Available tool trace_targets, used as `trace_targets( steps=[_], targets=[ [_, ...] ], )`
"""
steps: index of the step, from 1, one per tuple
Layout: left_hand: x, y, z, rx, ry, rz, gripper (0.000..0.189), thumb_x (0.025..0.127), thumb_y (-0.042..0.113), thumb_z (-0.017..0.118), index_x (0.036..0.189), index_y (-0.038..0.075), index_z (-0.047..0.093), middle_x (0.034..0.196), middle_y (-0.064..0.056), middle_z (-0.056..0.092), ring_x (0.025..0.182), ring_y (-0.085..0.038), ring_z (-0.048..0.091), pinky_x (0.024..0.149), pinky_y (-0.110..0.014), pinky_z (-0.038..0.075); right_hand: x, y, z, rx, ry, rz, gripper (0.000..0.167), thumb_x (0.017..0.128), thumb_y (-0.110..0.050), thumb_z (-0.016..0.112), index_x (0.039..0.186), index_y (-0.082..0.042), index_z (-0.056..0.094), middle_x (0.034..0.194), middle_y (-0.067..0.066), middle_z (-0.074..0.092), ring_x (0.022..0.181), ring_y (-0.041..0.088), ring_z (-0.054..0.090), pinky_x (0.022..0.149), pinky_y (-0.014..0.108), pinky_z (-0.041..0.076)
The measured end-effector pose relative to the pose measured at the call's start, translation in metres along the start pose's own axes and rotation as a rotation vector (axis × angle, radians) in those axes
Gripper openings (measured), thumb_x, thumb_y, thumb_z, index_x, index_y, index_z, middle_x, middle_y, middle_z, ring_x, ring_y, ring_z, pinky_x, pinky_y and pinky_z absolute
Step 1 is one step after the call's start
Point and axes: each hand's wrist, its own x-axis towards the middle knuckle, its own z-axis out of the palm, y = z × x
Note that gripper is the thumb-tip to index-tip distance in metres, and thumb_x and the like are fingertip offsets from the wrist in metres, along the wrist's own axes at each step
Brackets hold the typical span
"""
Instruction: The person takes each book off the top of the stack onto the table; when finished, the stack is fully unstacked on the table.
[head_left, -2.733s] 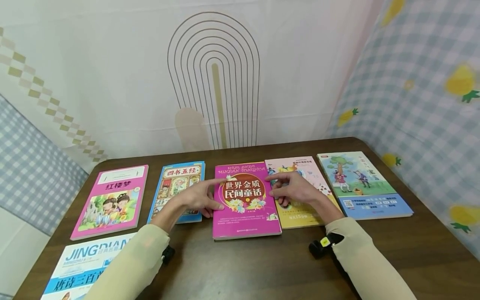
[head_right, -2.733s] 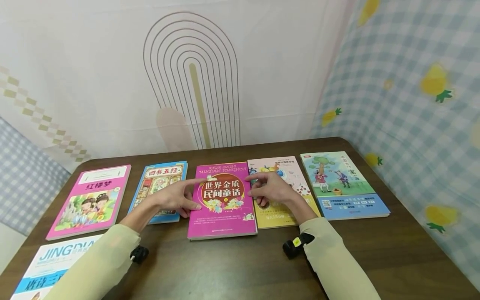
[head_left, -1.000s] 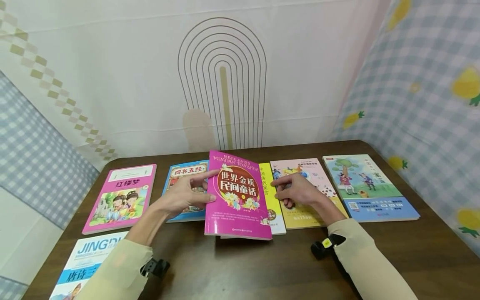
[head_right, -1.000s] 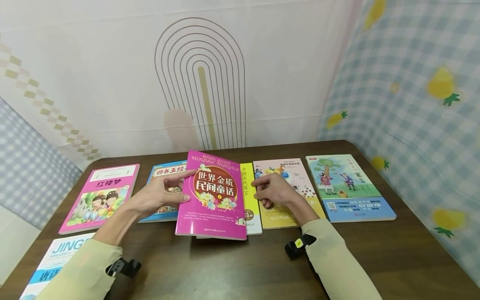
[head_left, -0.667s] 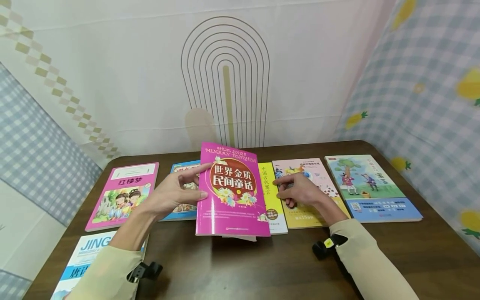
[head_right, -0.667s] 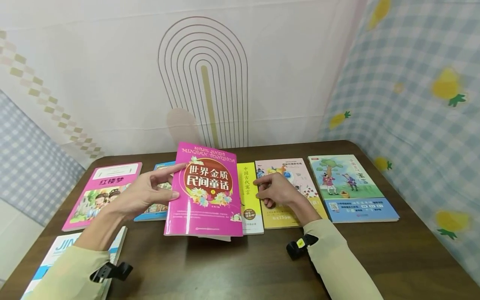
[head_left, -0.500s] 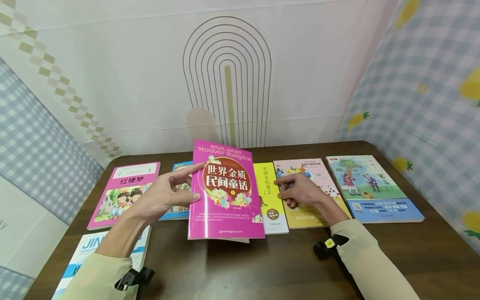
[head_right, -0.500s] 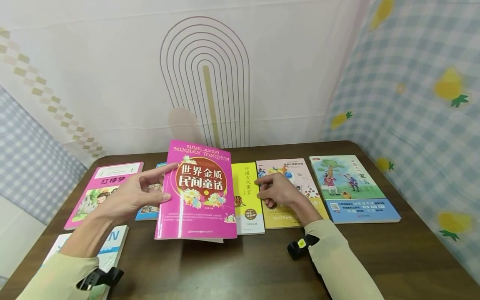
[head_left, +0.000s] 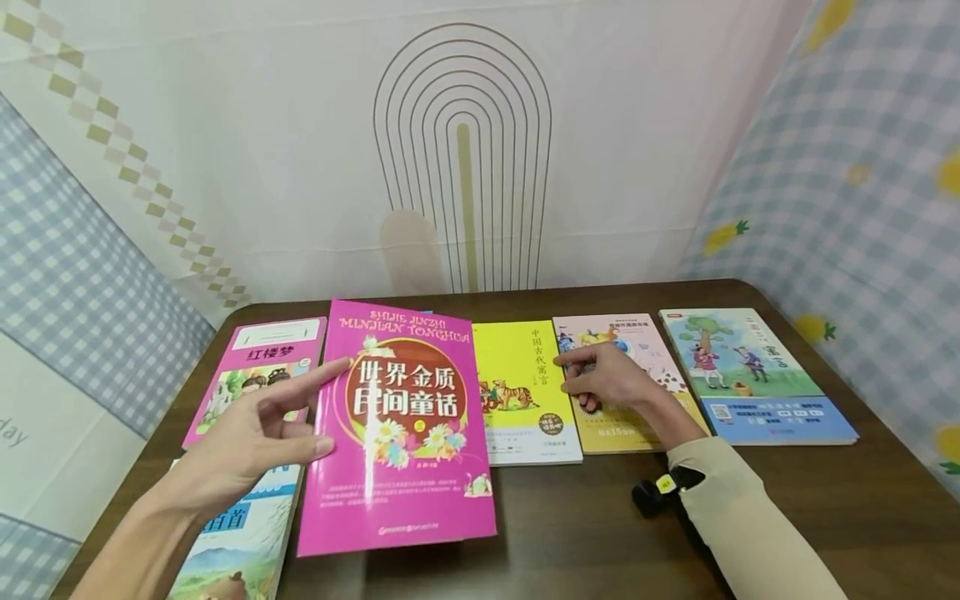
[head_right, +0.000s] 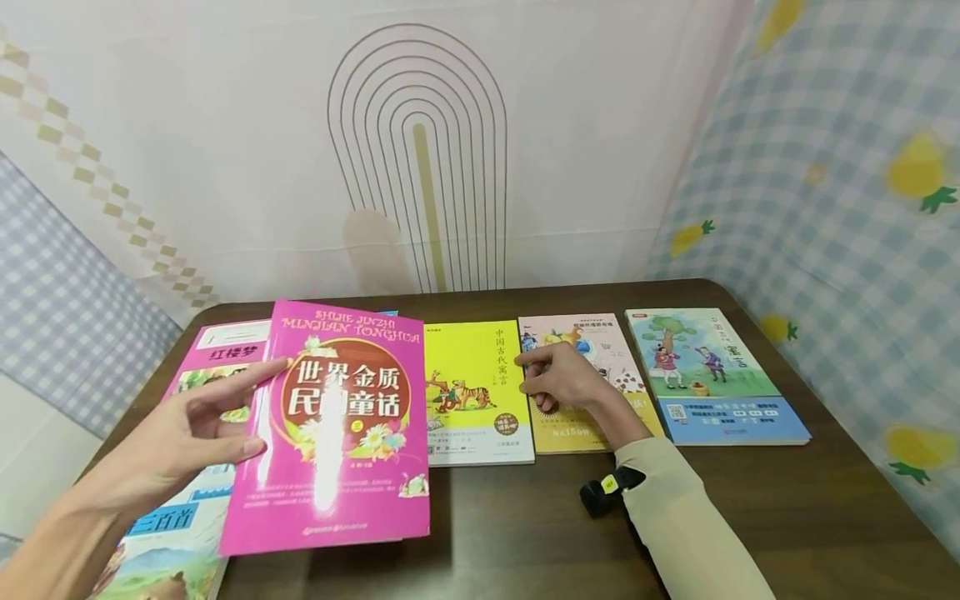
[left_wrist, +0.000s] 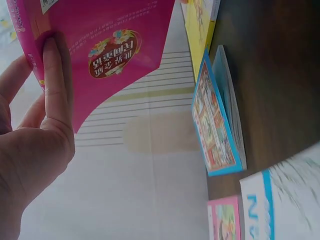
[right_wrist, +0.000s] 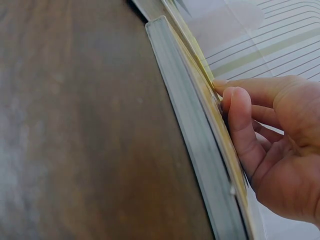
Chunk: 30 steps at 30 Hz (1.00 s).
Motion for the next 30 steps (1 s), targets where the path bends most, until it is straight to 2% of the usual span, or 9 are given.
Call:
trace_targets(
  steps=[3,7,12,13,15,19,21,24,30],
  targets=[
    [-0.016,-0.005,-0.004,-0.086,-0.061,0.016,0.075,0.101,-0.006,0.063,0.167,0.016,0.034,0.166,-0.001,0.042,0.087,-0.014,0.074,0.086,-0.031,0.065,0.000,-0.001,0.000,-0.009,0.009,0.002,0.051,0.097,-0.007,0.073,0.146,0.003,0.060,0.092,0.014,0.067,0.057,0.019,0.062,0.054,0.032,0.057],
    [-0.037,-0.017,-0.008,-0.216,-0.133,-0.029,0.076,0.104,-0.008,0.056,0.169,0.020,0.029,0.159,0.002,0.054,0.119,-0.034,0.073,0.093,-0.042,0.064,0.000,-0.001,0.000,-0.009,0.011,0.006,0.050,0.097,-0.006,0.073,0.145,0.003,0.061,0.092,0.014,0.067,0.057,0.019,0.062,0.054,0.032,0.057],
    [-0.061,-0.035,-0.010,-0.440,-0.203,-0.187,0.071,0.110,-0.002,0.047,0.169,0.032,0.028,0.156,-0.001,0.057,0.125,-0.042,0.068,0.100,-0.056,0.057,0.001,-0.001,0.001,-0.008,0.006,0.011,0.051,0.098,-0.007,0.073,0.145,0.002,0.061,0.092,0.014,0.067,0.058,0.020,0.062,0.055,0.032,0.058],
    [-0.065,-0.040,-0.010,-0.488,-0.213,-0.221,0.070,0.111,-0.002,0.046,0.168,0.035,0.029,0.154,-0.002,0.058,0.118,-0.039,0.073,0.097,-0.052,0.061,0.001,-0.002,0.000,-0.008,0.006,0.010,0.051,0.098,-0.007,0.073,0.146,0.002,0.061,0.092,0.014,0.067,0.058,0.020,0.062,0.055,0.032,0.058],
    [-0.074,-0.049,-0.008,-0.562,-0.214,-0.271,0.067,0.112,-0.001,0.044,0.166,0.039,0.034,0.153,0.001,0.056,0.119,-0.036,0.073,0.099,-0.052,0.059,0.002,-0.002,0.000,-0.007,0.003,0.008,0.051,0.098,-0.007,0.073,0.146,0.002,0.060,0.092,0.014,0.067,0.058,0.020,0.062,0.055,0.033,0.058],
    [-0.087,-0.068,0.000,-0.739,-0.253,-0.334,0.067,0.112,-0.002,0.038,0.162,0.042,0.040,0.153,-0.003,0.055,0.130,-0.038,0.066,0.108,-0.056,0.052,0.002,-0.002,0.000,-0.005,0.001,0.002,0.051,0.097,-0.006,0.073,0.146,0.003,0.060,0.093,0.015,0.067,0.058,0.020,0.062,0.055,0.033,0.058],
    [-0.089,-0.075,0.003,-0.805,-0.276,-0.363,0.063,0.114,0.001,0.036,0.161,0.042,0.042,0.156,-0.005,0.052,0.141,-0.045,0.055,0.114,-0.062,0.043,0.001,-0.002,-0.001,-0.006,0.001,-0.002,0.051,0.097,-0.006,0.073,0.146,0.003,0.060,0.093,0.014,0.067,0.058,0.020,0.063,0.055,0.033,0.058],
    [-0.091,-0.085,0.005,-0.846,-0.297,-0.401,0.058,0.115,0.005,0.035,0.160,0.041,0.044,0.156,-0.006,0.051,0.143,-0.045,0.053,0.116,-0.062,0.041,0.001,-0.002,-0.001,-0.010,0.005,-0.004,0.051,0.097,-0.006,0.073,0.146,0.003,0.060,0.094,0.014,0.067,0.058,0.020,0.063,0.055,0.032,0.058],
    [-0.089,-0.096,0.005,-0.781,-0.312,-0.419,0.060,0.113,0.001,0.038,0.159,0.039,0.046,0.155,-0.008,0.053,0.138,-0.043,0.058,0.112,-0.061,0.046,0.001,-0.001,0.000,-0.011,0.004,-0.002,0.052,0.098,-0.007,0.074,0.146,0.004,0.060,0.095,0.014,0.068,0.059,0.019,0.063,0.055,0.032,0.058]
  ],
)
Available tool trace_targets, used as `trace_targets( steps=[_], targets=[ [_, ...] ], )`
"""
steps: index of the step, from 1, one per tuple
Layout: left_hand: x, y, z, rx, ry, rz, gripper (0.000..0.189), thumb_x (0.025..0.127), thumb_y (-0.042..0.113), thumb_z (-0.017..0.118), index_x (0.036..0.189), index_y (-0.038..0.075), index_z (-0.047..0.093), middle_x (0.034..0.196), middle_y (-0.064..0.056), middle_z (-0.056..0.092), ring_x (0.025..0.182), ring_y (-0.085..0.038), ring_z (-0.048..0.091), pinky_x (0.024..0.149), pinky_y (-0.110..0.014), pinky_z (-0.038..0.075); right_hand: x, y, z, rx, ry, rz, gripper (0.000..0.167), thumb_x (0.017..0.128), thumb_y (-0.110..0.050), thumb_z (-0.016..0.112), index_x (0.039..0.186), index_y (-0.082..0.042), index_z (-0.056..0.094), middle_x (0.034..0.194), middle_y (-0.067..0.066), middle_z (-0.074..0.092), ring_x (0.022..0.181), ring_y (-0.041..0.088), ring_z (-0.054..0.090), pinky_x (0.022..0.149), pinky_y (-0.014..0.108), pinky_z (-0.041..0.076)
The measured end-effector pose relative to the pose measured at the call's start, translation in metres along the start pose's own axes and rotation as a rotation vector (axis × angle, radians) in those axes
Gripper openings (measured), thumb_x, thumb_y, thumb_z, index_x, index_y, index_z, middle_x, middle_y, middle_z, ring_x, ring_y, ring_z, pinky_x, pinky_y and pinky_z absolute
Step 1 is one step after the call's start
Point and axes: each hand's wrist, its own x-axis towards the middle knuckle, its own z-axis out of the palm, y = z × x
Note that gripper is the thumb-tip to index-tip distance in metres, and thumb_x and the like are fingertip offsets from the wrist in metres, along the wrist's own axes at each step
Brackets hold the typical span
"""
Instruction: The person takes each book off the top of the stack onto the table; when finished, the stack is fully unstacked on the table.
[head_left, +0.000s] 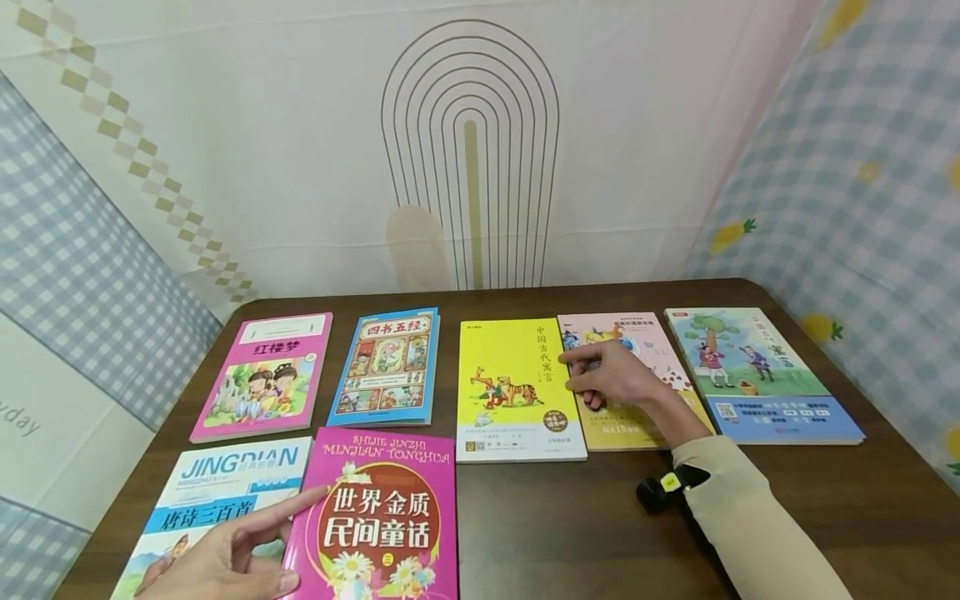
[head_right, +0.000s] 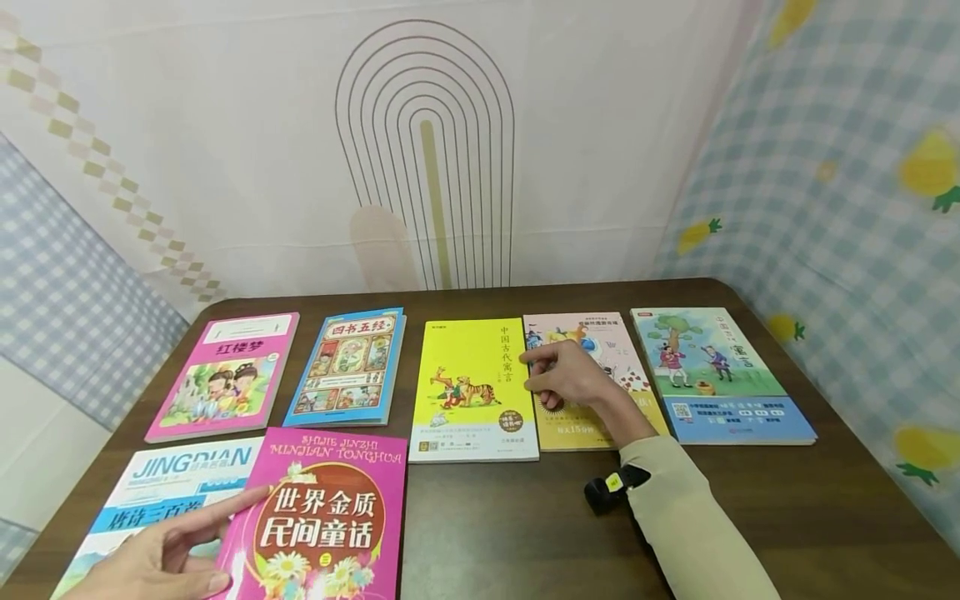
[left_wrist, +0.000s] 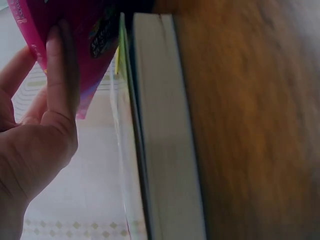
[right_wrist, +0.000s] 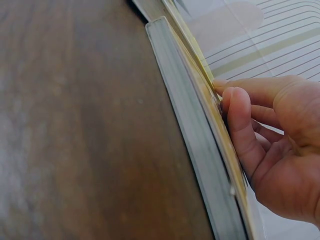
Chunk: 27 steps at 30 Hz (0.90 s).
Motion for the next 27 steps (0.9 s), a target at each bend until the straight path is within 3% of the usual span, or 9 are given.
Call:
trace_targets(
  steps=[3,8,14,27],
  targets=[
    [0.001,-0.001,-0.003,0.056,0.019,-0.007,0.063,0.111,-0.001,0.042,0.161,0.037,0.044,0.154,-0.009,0.055,0.133,-0.045,0.062,0.109,-0.057,0.052,0.000,0.000,0.000,0.000,0.001,0.007,0.052,0.098,-0.008,0.074,0.146,0.003,0.060,0.094,0.014,0.067,0.059,0.019,0.063,0.055,0.032,0.058],
    [0.003,0.000,-0.003,0.159,0.124,-0.049,0.067,0.107,0.002,0.054,0.165,0.030,0.039,0.149,-0.013,0.060,0.121,-0.044,0.070,0.098,-0.046,0.062,0.000,-0.001,0.000,0.001,0.004,0.004,0.051,0.098,-0.008,0.074,0.146,0.004,0.060,0.094,0.014,0.067,0.059,0.019,0.063,0.055,0.032,0.058],
    [0.007,0.003,-0.002,0.245,0.212,-0.089,0.073,0.104,0.006,0.064,0.167,0.021,0.033,0.143,-0.017,0.063,0.118,-0.043,0.072,0.098,-0.052,0.061,-0.001,0.000,0.000,0.001,-0.004,-0.006,0.051,0.098,-0.008,0.073,0.146,0.004,0.059,0.096,0.014,0.068,0.060,0.019,0.064,0.055,0.033,0.059],
    [0.011,0.004,-0.002,0.401,0.289,-0.091,0.083,0.100,0.008,0.071,0.168,0.009,0.024,0.123,-0.015,0.065,0.107,-0.037,0.076,0.091,-0.049,0.064,-0.001,0.001,0.000,0.006,0.001,-0.004,0.051,0.097,-0.007,0.074,0.145,0.003,0.061,0.096,0.015,0.068,0.059,0.019,0.064,0.055,0.032,0.059]
  ],
)
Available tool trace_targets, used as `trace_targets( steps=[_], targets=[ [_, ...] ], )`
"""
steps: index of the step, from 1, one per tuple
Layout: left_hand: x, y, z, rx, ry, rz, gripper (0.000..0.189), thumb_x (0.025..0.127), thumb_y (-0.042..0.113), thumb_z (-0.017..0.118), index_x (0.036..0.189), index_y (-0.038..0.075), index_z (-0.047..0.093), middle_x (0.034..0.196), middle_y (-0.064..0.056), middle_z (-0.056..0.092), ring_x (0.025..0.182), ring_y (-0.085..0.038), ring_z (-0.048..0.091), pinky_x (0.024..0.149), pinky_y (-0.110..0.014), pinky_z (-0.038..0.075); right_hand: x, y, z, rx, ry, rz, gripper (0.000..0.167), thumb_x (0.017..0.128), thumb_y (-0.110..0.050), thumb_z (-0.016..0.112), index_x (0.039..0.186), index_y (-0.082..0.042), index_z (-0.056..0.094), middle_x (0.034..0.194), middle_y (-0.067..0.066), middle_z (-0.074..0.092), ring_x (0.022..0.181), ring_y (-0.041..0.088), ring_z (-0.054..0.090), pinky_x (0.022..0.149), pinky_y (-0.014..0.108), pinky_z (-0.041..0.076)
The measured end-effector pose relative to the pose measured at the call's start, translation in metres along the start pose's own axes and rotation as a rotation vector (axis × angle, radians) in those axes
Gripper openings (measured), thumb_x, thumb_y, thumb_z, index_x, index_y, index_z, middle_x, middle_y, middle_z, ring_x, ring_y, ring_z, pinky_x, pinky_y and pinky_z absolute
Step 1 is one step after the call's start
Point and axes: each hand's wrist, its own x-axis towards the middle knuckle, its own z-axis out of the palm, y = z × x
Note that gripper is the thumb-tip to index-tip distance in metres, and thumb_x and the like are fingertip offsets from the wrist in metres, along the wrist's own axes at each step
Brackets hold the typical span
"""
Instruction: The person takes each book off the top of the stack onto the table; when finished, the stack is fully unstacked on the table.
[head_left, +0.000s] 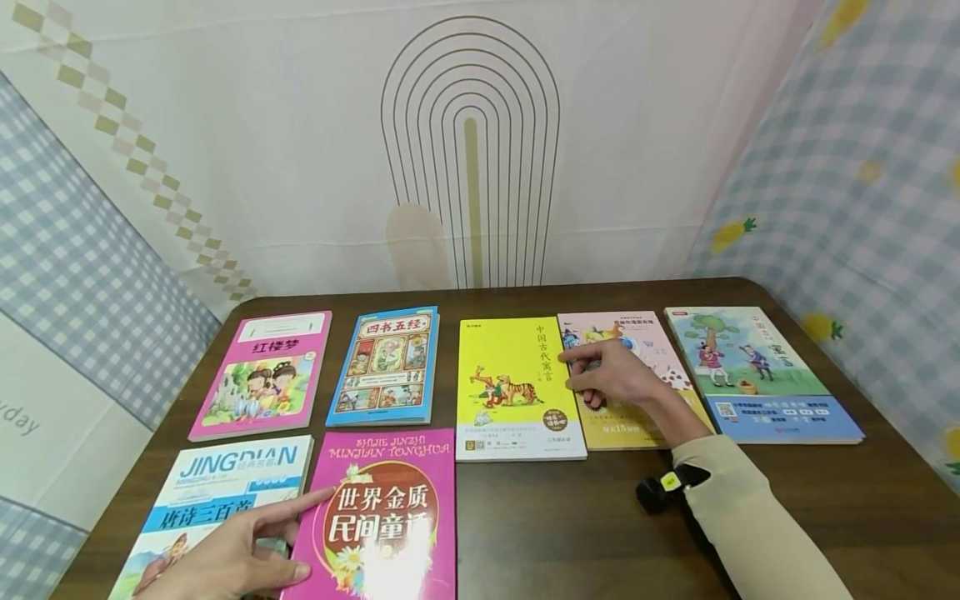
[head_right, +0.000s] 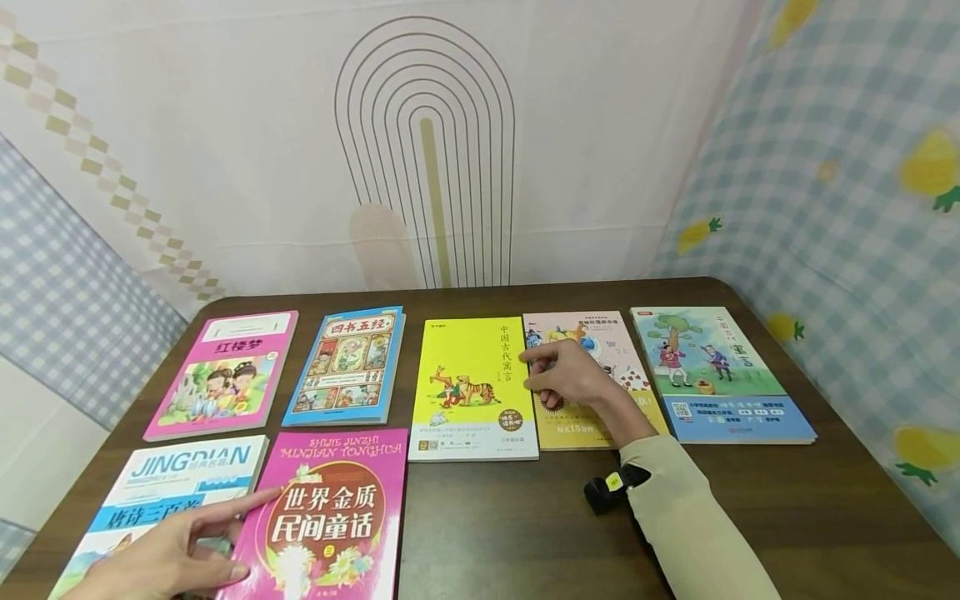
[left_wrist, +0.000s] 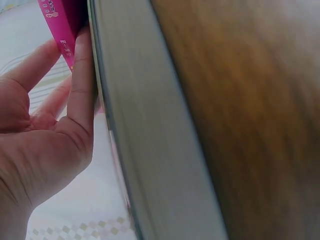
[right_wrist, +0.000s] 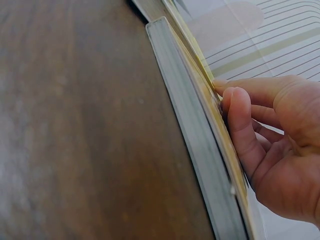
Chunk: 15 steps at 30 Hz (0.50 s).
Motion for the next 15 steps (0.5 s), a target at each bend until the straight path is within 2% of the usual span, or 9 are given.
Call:
trace_targets(
  steps=[7,15],
  targets=[
    [-0.0013,0.0014,-0.0036,0.078,0.021,0.003,0.085,0.099,0.010,0.072,0.168,0.008,0.022,0.121,-0.016,0.064,0.101,-0.034,0.077,0.087,-0.044,0.066,-0.0001,0.0004,0.0006,0.006,0.000,0.006,0.051,0.097,-0.006,0.073,0.145,0.003,0.061,0.095,0.015,0.068,0.059,0.019,0.063,0.055,0.033,0.059],
    [-0.0020,0.0013,-0.0077,0.087,0.003,0.016,0.084,0.100,0.010,0.071,0.167,0.006,0.021,0.118,-0.016,0.062,0.093,-0.030,0.076,0.083,-0.038,0.066,-0.0002,-0.0010,0.0007,0.007,0.008,0.018,0.050,0.097,-0.006,0.074,0.145,0.003,0.061,0.094,0.014,0.067,0.059,0.019,0.063,0.055,0.032,0.058]
  ],
)
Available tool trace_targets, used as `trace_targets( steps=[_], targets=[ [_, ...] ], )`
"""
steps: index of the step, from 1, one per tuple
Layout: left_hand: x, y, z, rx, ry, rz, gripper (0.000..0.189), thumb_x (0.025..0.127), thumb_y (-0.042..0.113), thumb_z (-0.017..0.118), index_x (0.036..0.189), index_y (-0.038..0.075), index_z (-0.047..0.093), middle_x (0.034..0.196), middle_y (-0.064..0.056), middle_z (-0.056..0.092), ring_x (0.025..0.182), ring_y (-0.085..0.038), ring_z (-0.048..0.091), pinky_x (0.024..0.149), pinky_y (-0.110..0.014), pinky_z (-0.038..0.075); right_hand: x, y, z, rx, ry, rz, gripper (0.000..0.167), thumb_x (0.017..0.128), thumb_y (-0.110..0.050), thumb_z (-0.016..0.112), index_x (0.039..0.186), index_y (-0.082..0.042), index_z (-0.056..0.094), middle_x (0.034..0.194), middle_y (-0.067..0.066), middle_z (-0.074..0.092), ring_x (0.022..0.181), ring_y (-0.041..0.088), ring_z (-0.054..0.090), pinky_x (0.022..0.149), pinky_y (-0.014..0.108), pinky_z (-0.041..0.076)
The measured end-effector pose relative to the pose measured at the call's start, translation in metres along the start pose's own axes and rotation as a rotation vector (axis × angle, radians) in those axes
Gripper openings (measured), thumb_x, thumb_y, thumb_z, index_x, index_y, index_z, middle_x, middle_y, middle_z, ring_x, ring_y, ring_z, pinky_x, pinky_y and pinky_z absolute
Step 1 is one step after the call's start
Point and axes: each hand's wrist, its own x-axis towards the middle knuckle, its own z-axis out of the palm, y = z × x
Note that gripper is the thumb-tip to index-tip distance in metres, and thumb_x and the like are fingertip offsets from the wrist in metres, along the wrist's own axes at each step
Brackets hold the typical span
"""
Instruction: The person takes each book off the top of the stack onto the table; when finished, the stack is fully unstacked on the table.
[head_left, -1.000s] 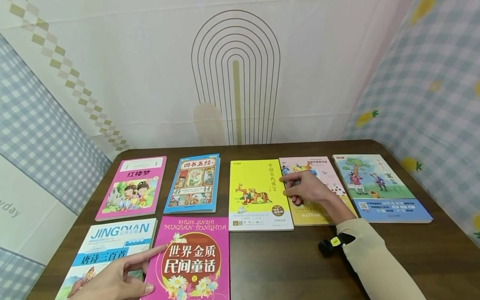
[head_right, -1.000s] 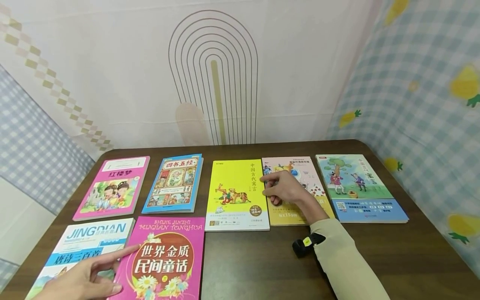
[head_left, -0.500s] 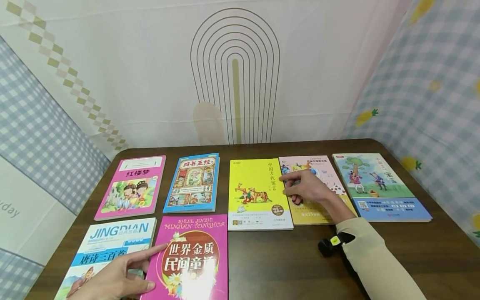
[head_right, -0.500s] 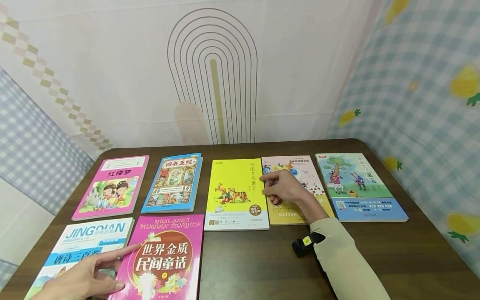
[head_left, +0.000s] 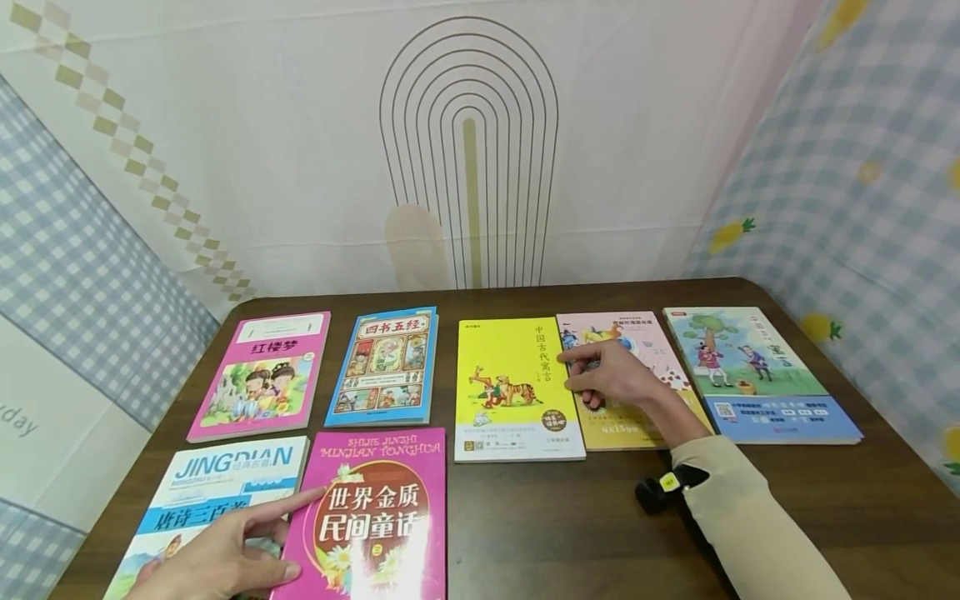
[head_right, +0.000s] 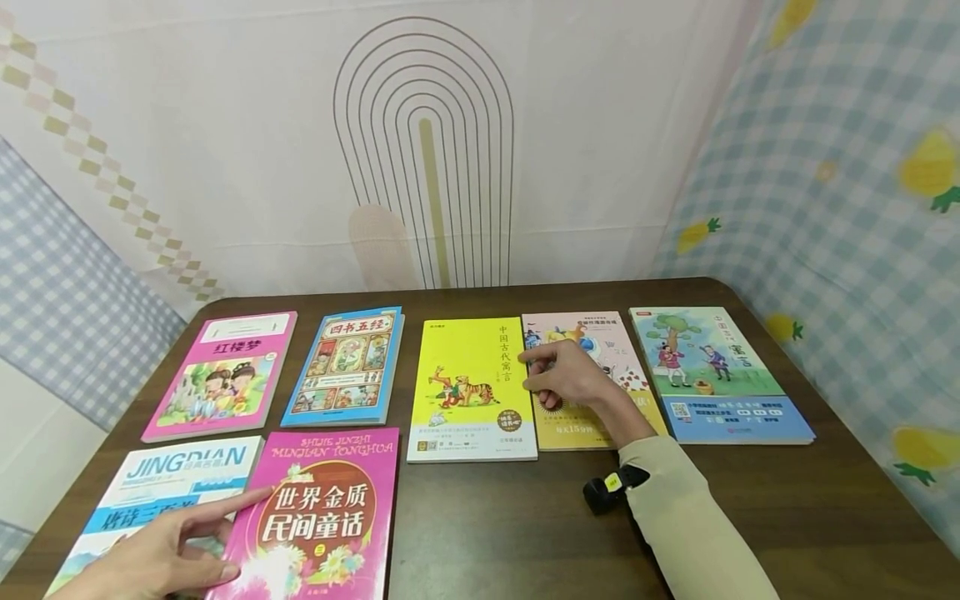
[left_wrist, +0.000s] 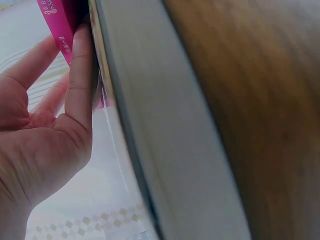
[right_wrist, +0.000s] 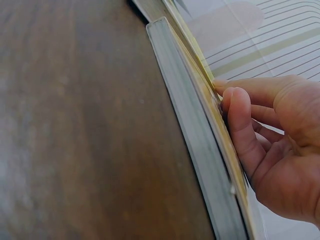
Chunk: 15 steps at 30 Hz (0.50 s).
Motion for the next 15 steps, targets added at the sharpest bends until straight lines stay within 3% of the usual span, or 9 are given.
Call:
trace_targets(
  steps=[8,15],
  targets=[
    [-0.0022,-0.0003,-0.0039,-0.007,0.000,-0.012,0.084,0.100,0.008,0.071,0.167,0.006,0.020,0.117,-0.017,0.062,0.096,-0.034,0.077,0.085,-0.040,0.066,0.0019,0.0004,0.0008,-0.003,-0.004,-0.004,0.051,0.097,-0.007,0.074,0.145,0.003,0.060,0.094,0.014,0.067,0.059,0.019,0.063,0.055,0.033,0.058],
    [-0.0001,0.0073,0.0031,0.115,0.090,-0.054,0.091,0.095,0.012,0.079,0.167,0.006,0.025,0.112,-0.014,0.065,0.091,-0.031,0.076,0.081,-0.043,0.067,0.0008,0.0000,0.0008,0.001,0.001,0.002,0.050,0.097,-0.006,0.074,0.145,0.002,0.062,0.095,0.015,0.068,0.059,0.020,0.063,0.055,0.032,0.059]
  ],
)
